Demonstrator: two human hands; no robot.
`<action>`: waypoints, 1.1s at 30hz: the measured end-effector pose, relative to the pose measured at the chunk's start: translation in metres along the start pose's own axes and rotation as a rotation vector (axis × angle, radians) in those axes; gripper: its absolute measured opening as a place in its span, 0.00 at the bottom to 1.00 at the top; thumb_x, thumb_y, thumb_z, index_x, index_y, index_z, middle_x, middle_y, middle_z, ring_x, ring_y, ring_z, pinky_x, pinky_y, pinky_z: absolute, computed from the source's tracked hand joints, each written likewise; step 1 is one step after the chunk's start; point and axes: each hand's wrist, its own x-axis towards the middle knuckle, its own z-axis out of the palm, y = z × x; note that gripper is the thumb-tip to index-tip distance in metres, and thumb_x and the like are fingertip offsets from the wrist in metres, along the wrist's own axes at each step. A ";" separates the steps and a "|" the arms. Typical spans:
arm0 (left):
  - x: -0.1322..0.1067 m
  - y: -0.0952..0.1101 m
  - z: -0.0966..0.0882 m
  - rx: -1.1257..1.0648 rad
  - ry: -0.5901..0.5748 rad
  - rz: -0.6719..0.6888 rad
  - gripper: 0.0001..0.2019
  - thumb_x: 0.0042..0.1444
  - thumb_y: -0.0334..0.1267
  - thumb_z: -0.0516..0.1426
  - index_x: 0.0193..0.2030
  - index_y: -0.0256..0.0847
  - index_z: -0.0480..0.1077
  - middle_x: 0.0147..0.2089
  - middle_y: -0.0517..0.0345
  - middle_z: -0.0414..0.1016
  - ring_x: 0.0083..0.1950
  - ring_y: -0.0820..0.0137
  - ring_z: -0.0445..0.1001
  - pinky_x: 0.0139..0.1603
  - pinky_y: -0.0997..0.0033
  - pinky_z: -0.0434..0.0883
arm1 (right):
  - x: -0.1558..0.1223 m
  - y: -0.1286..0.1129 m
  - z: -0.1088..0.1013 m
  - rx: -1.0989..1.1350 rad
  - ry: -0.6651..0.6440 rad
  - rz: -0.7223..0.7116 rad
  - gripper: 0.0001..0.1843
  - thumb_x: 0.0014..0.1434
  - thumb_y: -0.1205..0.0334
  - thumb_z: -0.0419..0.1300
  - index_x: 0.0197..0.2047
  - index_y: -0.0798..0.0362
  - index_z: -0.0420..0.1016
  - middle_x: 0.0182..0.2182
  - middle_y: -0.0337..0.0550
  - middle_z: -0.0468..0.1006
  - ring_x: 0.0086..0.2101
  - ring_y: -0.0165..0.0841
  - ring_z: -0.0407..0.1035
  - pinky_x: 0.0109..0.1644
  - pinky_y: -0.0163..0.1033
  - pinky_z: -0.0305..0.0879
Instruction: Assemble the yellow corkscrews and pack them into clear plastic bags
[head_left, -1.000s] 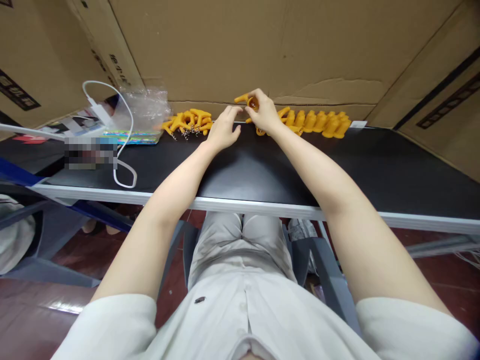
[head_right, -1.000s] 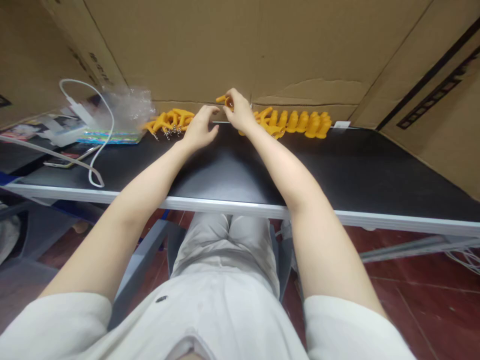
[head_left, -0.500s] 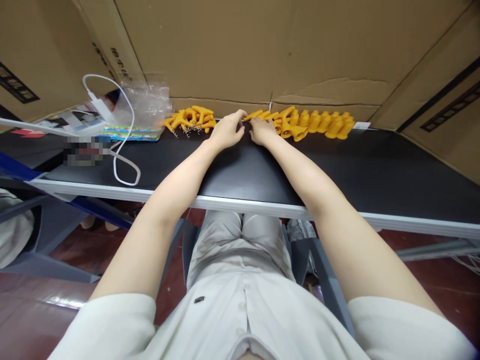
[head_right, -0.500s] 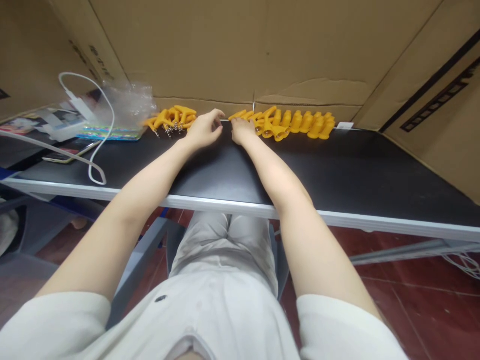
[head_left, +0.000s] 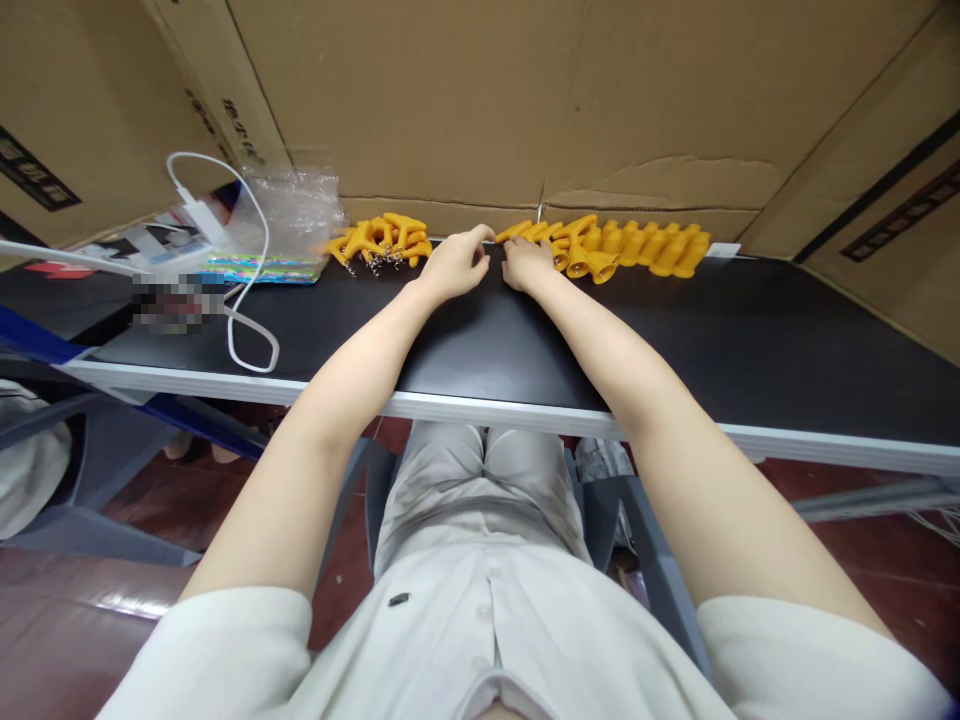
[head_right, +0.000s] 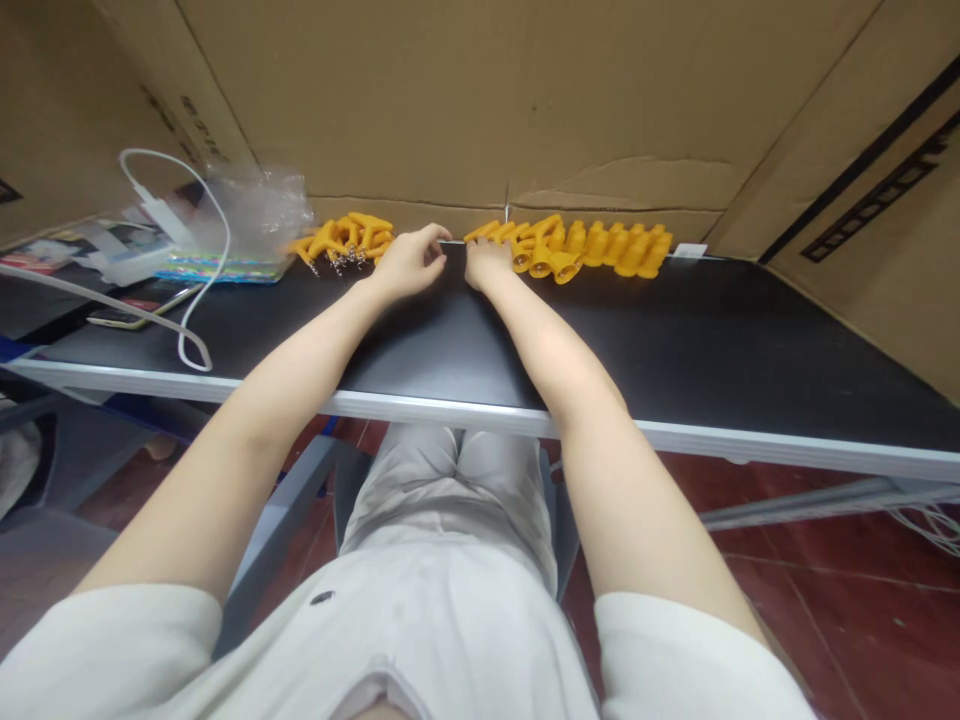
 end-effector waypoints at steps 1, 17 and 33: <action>0.000 0.001 0.000 0.000 -0.001 -0.004 0.22 0.66 0.28 0.57 0.66 0.39 0.76 0.50 0.47 0.86 0.55 0.56 0.84 0.64 0.57 0.77 | 0.000 0.001 0.001 -0.008 0.005 0.009 0.32 0.74 0.66 0.51 0.78 0.62 0.67 0.75 0.65 0.69 0.73 0.57 0.67 0.80 0.67 0.55; 0.002 -0.007 0.006 0.007 0.011 0.032 0.20 0.66 0.30 0.57 0.63 0.41 0.77 0.47 0.49 0.86 0.53 0.57 0.83 0.62 0.58 0.78 | -0.006 0.013 0.003 0.018 0.049 0.075 0.33 0.71 0.71 0.52 0.76 0.64 0.70 0.74 0.67 0.71 0.72 0.57 0.68 0.79 0.68 0.54; -0.001 0.002 0.002 0.006 -0.020 -0.013 0.20 0.65 0.31 0.57 0.62 0.39 0.78 0.49 0.46 0.86 0.53 0.56 0.83 0.63 0.56 0.78 | -0.005 0.078 -0.032 0.104 0.161 0.232 0.29 0.83 0.59 0.45 0.78 0.59 0.68 0.77 0.66 0.66 0.75 0.52 0.61 0.81 0.65 0.46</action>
